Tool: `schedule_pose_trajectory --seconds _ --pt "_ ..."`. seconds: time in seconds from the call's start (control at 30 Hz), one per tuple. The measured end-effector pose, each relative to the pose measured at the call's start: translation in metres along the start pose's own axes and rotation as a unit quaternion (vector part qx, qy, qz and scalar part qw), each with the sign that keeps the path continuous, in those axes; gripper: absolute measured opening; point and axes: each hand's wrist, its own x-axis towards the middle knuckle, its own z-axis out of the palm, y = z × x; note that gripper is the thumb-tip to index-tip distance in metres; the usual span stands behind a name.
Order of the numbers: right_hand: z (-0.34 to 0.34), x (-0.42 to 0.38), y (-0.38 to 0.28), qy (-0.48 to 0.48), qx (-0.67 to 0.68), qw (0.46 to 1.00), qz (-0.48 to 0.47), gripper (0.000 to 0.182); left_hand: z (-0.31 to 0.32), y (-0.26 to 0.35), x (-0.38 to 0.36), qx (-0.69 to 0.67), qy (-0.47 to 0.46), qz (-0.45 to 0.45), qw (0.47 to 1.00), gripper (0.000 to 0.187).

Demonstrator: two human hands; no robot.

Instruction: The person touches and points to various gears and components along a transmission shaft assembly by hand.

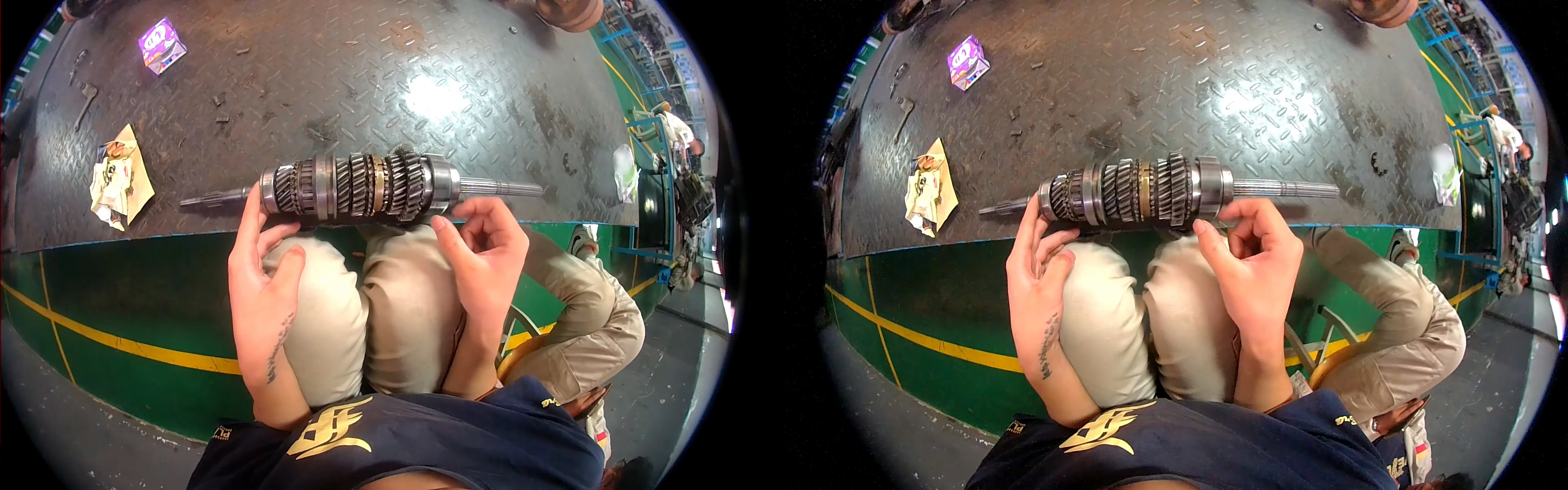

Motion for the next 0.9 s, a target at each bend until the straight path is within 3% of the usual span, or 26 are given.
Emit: schedule_pose_trajectory --seconds 0.07,0.17,0.3,0.4,0.43,0.63,0.7,0.83,0.87,0.9 --pt "0.002 0.001 -0.001 -0.005 0.005 1.0 -0.012 0.026 0.0 0.0 0.0 0.002 0.001 0.002 1.0 0.075" --pt "0.002 0.001 -0.001 -0.055 -0.023 0.998 -0.015 0.06 0.0 -0.001 0.0 -0.001 0.006 -0.003 1.0 0.076" --pt "0.004 0.0 -0.001 -0.076 -0.021 0.997 -0.002 0.056 -0.001 -0.001 0.001 0.002 0.003 -0.001 1.0 0.076" --pt "0.0 -0.004 0.001 -0.109 -0.056 0.992 0.023 0.01 0.0 0.0 0.001 0.003 0.004 -0.002 1.0 0.075" --pt "0.002 -0.005 -0.004 -0.1 -0.048 0.994 0.014 0.02 0.0 0.001 0.0 0.001 0.006 -0.003 1.0 0.075" --pt "0.005 -0.002 -0.006 -0.046 -0.01 0.999 -0.018 0.012 0.003 0.001 -0.001 0.004 0.009 -0.004 1.0 0.075" --pt "0.006 -0.002 -0.008 -0.037 -0.01 0.999 -0.021 0.03 0.002 0.001 -0.001 0.013 0.003 -0.001 1.0 0.076" --pt "-0.004 -0.001 0.001 -0.017 -0.036 0.999 -0.029 0.011 0.002 0.004 -0.001 0.029 -0.006 0.001 1.0 0.076" --pt "-0.007 -0.003 0.001 -0.001 0.005 0.999 -0.031 0.027 0.002 0.003 -0.001 0.034 -0.005 0.003 0.999 0.076" --pt "-0.006 -0.004 0.003 -0.004 0.012 0.999 -0.035 0.024 0.002 0.002 -0.001 0.018 0.001 0.003 1.0 0.076"
